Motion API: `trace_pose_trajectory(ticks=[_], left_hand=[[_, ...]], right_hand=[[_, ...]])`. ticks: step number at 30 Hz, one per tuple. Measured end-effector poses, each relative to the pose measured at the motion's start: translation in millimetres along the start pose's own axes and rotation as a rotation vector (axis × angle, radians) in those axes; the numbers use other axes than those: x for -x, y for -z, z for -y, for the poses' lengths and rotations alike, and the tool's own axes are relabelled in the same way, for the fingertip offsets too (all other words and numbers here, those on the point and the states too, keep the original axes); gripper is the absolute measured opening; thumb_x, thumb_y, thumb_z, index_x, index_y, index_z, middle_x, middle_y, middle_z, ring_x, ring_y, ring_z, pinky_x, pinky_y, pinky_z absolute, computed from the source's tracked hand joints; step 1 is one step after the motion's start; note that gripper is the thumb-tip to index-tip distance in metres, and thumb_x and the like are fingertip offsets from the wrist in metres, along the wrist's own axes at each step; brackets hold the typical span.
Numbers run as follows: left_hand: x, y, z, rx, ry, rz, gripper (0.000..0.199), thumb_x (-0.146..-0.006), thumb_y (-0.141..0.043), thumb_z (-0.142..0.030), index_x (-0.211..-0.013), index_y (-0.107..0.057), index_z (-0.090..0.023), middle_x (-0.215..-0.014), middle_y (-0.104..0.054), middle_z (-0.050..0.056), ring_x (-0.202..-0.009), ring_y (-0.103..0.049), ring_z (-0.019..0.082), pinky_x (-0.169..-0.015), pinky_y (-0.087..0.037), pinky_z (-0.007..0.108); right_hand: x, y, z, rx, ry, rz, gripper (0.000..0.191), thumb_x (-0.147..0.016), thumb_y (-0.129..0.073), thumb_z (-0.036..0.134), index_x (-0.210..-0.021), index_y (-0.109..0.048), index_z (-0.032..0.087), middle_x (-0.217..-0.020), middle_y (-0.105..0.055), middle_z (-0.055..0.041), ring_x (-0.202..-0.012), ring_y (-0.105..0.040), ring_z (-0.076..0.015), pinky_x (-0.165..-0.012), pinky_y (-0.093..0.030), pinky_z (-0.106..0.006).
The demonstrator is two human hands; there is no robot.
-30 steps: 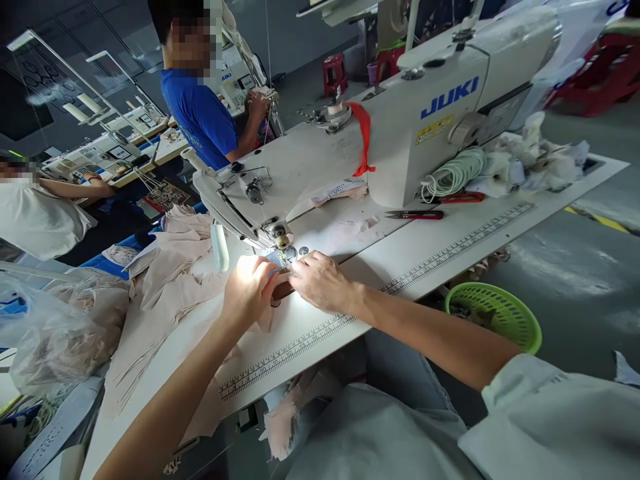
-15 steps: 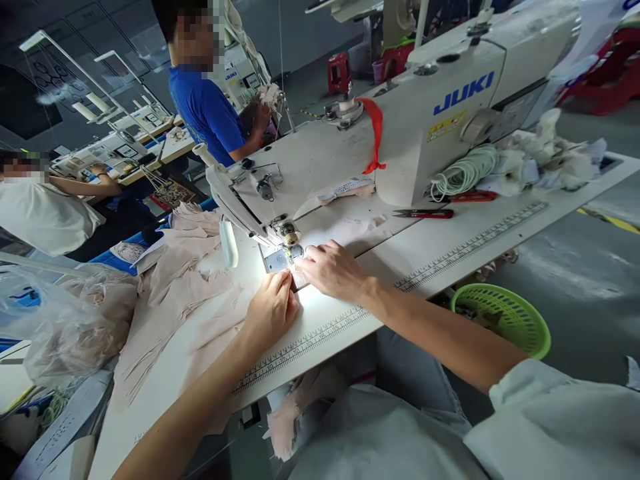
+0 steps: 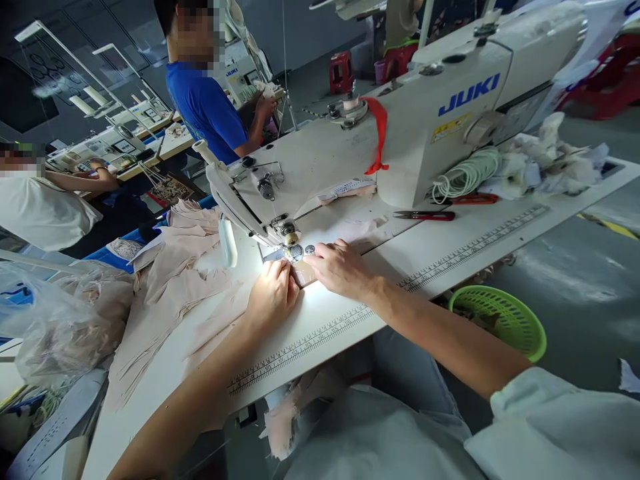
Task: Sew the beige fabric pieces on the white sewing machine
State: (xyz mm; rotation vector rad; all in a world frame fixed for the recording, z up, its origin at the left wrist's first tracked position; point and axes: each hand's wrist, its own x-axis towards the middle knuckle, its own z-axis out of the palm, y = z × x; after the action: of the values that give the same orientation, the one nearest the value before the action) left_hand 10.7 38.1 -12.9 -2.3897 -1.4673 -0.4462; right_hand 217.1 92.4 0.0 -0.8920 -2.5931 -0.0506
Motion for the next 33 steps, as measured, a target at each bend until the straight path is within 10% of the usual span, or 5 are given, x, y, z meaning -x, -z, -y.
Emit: trace_pose_trajectory(ticks=[15, 33], left_hand=[[-3.0, 0.9, 2.3, 0.031, 0.003, -0.015, 0.018, -0.091, -0.049, -0.012, -0.094, -0.067, -0.014, -0.090, -0.065, 0.015, -0.088, -0.061, 0.029, -0.081, -0.058, 0.044], [-3.5, -7.2, 14.2, 0.066, 0.034, -0.015, 0.021, -0.090, -0.051, -0.014, -0.104, -0.067, -0.014, -0.109, -0.070, 0.019, -0.098, -0.064, 0.030, -0.089, -0.060, 0.045]], right_hand=[[-45.4, 6.4, -2.6, -0.220, -0.421, 0.110, 0.033, -0.107, -0.044, 0.033, -0.108, -0.073, 0.018, -0.095, -0.077, -0.0094, -0.077, -0.062, -0.0192, -0.065, -0.027, -0.030], [-44.8, -10.3, -8.8, -0.251, -0.398, -0.015, 0.038, -0.104, -0.044, 0.038, -0.091, -0.075, 0.019, -0.080, -0.074, -0.0061, -0.067, -0.054, -0.0156, -0.062, -0.023, -0.030]])
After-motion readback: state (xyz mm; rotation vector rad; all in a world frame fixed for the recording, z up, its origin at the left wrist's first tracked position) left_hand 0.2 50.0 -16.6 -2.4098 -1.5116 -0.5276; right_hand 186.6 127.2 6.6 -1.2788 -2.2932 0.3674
